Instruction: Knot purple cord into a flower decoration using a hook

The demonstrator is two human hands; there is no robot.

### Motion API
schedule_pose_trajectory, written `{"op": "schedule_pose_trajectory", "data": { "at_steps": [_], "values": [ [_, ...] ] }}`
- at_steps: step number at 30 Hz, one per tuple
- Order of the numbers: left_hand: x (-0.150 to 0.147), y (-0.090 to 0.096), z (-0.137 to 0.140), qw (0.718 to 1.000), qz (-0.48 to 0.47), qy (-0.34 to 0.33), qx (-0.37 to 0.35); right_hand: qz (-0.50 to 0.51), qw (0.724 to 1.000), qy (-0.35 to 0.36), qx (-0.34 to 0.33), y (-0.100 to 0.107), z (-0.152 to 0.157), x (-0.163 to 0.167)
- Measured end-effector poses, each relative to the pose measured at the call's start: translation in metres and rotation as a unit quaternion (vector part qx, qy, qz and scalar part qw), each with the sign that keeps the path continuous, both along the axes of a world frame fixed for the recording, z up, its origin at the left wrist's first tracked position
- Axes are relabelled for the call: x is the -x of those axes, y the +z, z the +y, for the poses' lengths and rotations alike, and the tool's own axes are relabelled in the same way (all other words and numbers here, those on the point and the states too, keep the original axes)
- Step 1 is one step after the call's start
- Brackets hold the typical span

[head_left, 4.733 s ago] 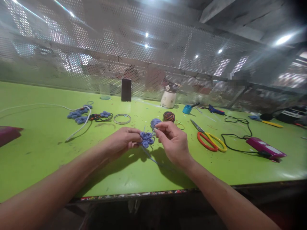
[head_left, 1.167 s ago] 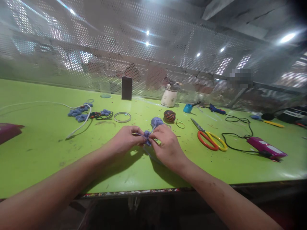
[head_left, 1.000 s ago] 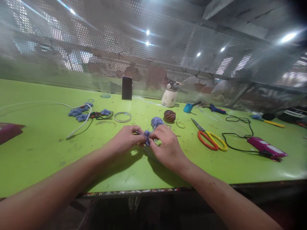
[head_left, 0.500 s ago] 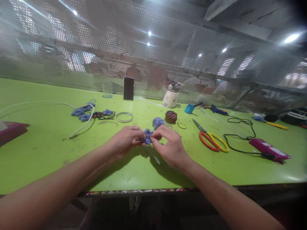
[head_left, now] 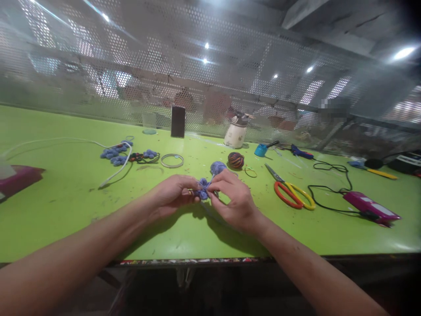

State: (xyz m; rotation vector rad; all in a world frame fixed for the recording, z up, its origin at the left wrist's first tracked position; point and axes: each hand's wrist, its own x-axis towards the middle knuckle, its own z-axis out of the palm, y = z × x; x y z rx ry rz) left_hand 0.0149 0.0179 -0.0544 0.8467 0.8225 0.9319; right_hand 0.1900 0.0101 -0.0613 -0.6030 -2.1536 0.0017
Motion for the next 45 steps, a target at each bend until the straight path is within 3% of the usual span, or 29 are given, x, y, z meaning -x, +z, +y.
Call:
{"op": "schedule_pose_trajectory", "data": {
  "at_steps": [4,7,10,14,19,26,30,39,43,45],
  "values": [
    [-0.001,0.000,0.000,1.000,0.005,0.004,-0.001,-0.019,1.000,0.002,-0.019,-0.002,0.001,0.000],
    [0.001,-0.002,0.001,0.999,0.014,0.002,-0.034,-0.017,1.000,0.008,0.003,-0.001,0.001,0.001],
    [0.002,-0.003,0.000,0.998,0.015,-0.009,-0.067,0.027,0.998,0.019,0.057,0.005,-0.001,-0.001],
    [0.001,-0.001,-0.002,0.996,-0.001,-0.034,-0.086,0.136,0.983,-0.036,0.119,0.013,0.000,-0.004],
    [0.001,-0.002,-0.004,0.990,0.041,-0.071,-0.112,0.104,0.961,-0.035,0.254,0.010,0.004,-0.002],
    [0.001,-0.002,-0.004,0.987,0.069,-0.098,-0.107,0.148,0.910,-0.019,0.386,0.007,0.002,0.003],
    [-0.001,-0.001,-0.006,0.975,0.126,-0.086,-0.164,0.198,0.882,-0.009,0.428,0.009,0.003,0.003],
    [-0.004,0.000,-0.005,0.956,0.183,-0.081,-0.212,0.294,0.769,0.042,0.566,0.000,0.010,0.002],
    [-0.004,-0.001,-0.005,0.950,0.187,-0.088,-0.235,0.302,0.746,0.067,0.590,-0.002,0.012,0.001],
    [-0.004,-0.002,-0.006,0.949,0.191,-0.083,-0.236,0.288,0.752,0.067,0.589,-0.002,0.012,0.000]
  ]
}}
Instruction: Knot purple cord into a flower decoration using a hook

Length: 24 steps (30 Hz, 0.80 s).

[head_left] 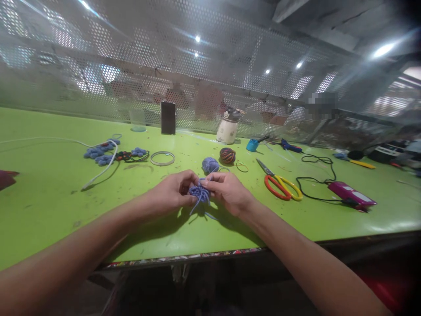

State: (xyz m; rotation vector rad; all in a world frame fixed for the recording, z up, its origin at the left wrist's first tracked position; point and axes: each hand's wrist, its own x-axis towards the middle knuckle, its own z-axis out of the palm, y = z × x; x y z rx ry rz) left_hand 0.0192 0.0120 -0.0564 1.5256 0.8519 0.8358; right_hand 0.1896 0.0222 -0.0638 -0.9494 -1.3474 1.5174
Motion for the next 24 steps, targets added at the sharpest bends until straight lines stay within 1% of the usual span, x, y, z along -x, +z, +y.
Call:
{"op": "schedule_pose_trajectory", "data": {
  "at_steps": [2,4,6,7,9,12,14,20,24],
  "values": [
    [-0.001,-0.001,-0.001,1.000,-0.002,0.021,0.015,-0.032,0.999,-0.007,-0.036,0.000,0.000,0.000],
    [0.000,-0.003,-0.001,0.998,-0.025,0.033,0.050,-0.072,0.993,-0.021,-0.089,0.001,0.000,0.001],
    [0.001,-0.006,0.001,0.993,-0.073,0.021,0.092,-0.102,0.986,-0.027,-0.131,0.001,0.000,0.002],
    [0.001,-0.007,0.002,0.989,-0.099,0.014,0.108,-0.107,0.984,-0.025,-0.139,0.002,-0.001,0.002],
    [0.003,-0.009,0.005,0.984,-0.128,0.021,0.124,-0.106,0.985,-0.011,-0.136,0.002,-0.002,0.003],
    [0.006,-0.009,0.007,0.981,-0.145,0.048,0.121,-0.086,0.989,0.016,-0.119,0.001,-0.003,0.004],
    [0.006,-0.008,0.007,0.978,-0.158,0.053,0.123,-0.066,0.991,0.022,-0.112,0.000,-0.003,0.004],
    [0.007,0.000,0.003,0.961,-0.202,0.021,0.185,0.004,0.996,0.042,-0.074,0.002,-0.002,0.000],
    [0.006,0.002,0.002,0.959,-0.211,0.012,0.190,0.048,0.996,0.057,-0.055,-0.002,0.000,-0.001]
  ]
}}
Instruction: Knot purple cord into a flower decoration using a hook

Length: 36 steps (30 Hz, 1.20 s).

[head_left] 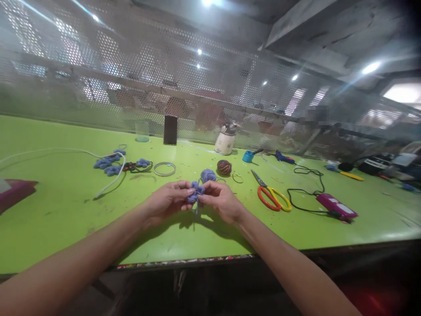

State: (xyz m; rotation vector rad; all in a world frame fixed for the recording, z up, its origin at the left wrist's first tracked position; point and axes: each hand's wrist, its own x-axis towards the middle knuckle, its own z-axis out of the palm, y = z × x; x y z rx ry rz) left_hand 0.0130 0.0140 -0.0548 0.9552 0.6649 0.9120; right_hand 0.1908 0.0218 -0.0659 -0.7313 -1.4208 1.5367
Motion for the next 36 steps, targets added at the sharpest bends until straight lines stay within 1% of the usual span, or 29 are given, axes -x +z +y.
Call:
{"op": "schedule_pose_trajectory", "data": {
  "at_steps": [3,5,8,10,11,13,15,16,18,19,21,23,25,27,30,32,33,34,36],
  "values": [
    [0.000,-0.001,0.001,0.999,0.016,0.028,-0.037,0.009,0.999,0.012,0.028,-0.001,0.000,0.000],
    [0.001,-0.001,0.004,0.993,0.045,0.075,-0.077,0.012,0.999,0.006,0.053,0.000,0.000,-0.001],
    [0.005,-0.001,0.009,0.977,0.105,0.140,-0.121,0.004,0.997,-0.033,0.068,0.003,0.000,-0.001],
    [0.008,-0.001,0.012,0.971,0.131,0.153,-0.130,-0.029,0.996,-0.066,0.054,0.005,0.000,0.000],
    [0.009,-0.002,0.012,0.969,0.141,0.152,-0.132,-0.054,0.994,-0.092,0.032,0.005,0.000,0.001],
    [0.008,-0.002,0.011,0.965,0.165,0.145,-0.141,-0.115,0.979,-0.157,-0.053,0.004,-0.002,0.005],
    [0.005,-0.002,0.008,0.960,0.192,0.143,-0.149,-0.178,0.949,-0.204,-0.162,0.003,-0.006,0.010],
    [0.003,-0.001,0.006,0.957,0.203,0.143,-0.150,-0.206,0.934,-0.206,-0.209,0.001,-0.009,0.012],
    [-0.001,-0.001,0.002,0.953,0.219,0.140,-0.155,-0.256,0.911,-0.177,-0.272,-0.002,-0.014,0.016],
    [-0.004,-0.001,0.001,0.951,0.227,0.133,-0.164,-0.277,0.905,-0.156,-0.283,-0.004,-0.016,0.016],
    [-0.006,-0.001,0.000,0.942,0.249,0.118,-0.193,-0.310,0.902,-0.117,-0.278,-0.007,-0.018,0.015],
    [-0.005,-0.003,0.001,0.931,0.271,0.108,-0.218,-0.327,0.903,-0.094,-0.262,-0.009,-0.018,0.011],
    [-0.003,-0.005,0.004,0.925,0.286,0.106,-0.227,-0.332,0.901,-0.083,-0.266,-0.008,-0.017,0.007],
    [0.000,-0.006,0.006,0.923,0.294,0.113,-0.221,-0.334,0.895,-0.083,-0.285,-0.005,-0.016,0.004],
    [0.001,-0.006,0.007,0.917,0.301,0.146,-0.217,-0.369,0.872,-0.089,-0.310,0.001,-0.016,0.004],
    [0.001,-0.005,0.007,0.911,0.306,0.160,-0.225,-0.402,0.858,-0.088,-0.307,0.004,-0.016,0.006],
    [0.000,-0.004,0.007,0.909,0.311,0.156,-0.227,-0.407,0.860,-0.083,-0.298,0.005,-0.016,0.007],
    [0.000,-0.004,0.006,0.909,0.314,0.149,-0.230,-0.399,0.870,-0.076,-0.281,0.006,-0.016,0.007],
    [0.001,-0.002,0.006,0.910,0.320,0.125,-0.230,-0.349,0.910,-0.047,-0.217,0.009,-0.013,0.007]
  ]
}}
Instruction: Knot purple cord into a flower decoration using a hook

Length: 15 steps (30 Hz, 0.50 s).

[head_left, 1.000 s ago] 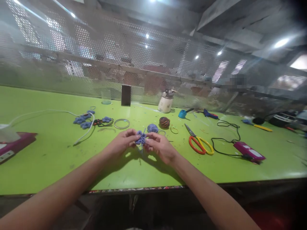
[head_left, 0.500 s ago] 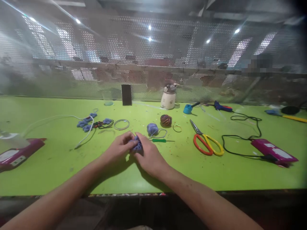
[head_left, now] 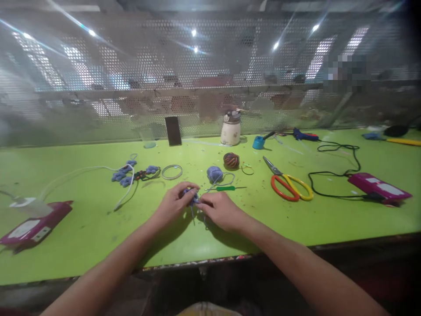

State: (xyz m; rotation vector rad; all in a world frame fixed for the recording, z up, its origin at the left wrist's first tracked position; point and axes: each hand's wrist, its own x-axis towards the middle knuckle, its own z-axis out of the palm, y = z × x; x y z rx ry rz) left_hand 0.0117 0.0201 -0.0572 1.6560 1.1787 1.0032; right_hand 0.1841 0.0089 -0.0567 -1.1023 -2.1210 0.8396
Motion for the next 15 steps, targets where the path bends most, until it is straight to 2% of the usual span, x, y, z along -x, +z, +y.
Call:
{"op": "schedule_pose_trajectory", "data": {
  "at_steps": [3,5,9,12,15],
  "values": [
    [0.002,0.002,0.001,1.000,0.023,-0.005,0.008,0.090,0.988,0.017,0.125,0.003,0.007,-0.004],
    [0.002,0.002,0.003,0.999,0.038,0.008,-0.002,0.103,0.983,0.019,0.153,0.002,0.010,-0.005],
    [-0.004,0.000,0.003,0.998,0.048,0.020,-0.048,0.032,0.996,0.014,0.086,-0.007,0.008,0.004],
    [-0.008,0.001,-0.003,0.996,0.060,0.003,-0.064,-0.008,0.999,-0.002,0.036,-0.011,0.003,0.012],
    [-0.007,0.005,-0.010,0.995,0.056,-0.037,-0.075,0.034,0.994,0.007,0.104,-0.011,-0.001,0.014]
  ]
}}
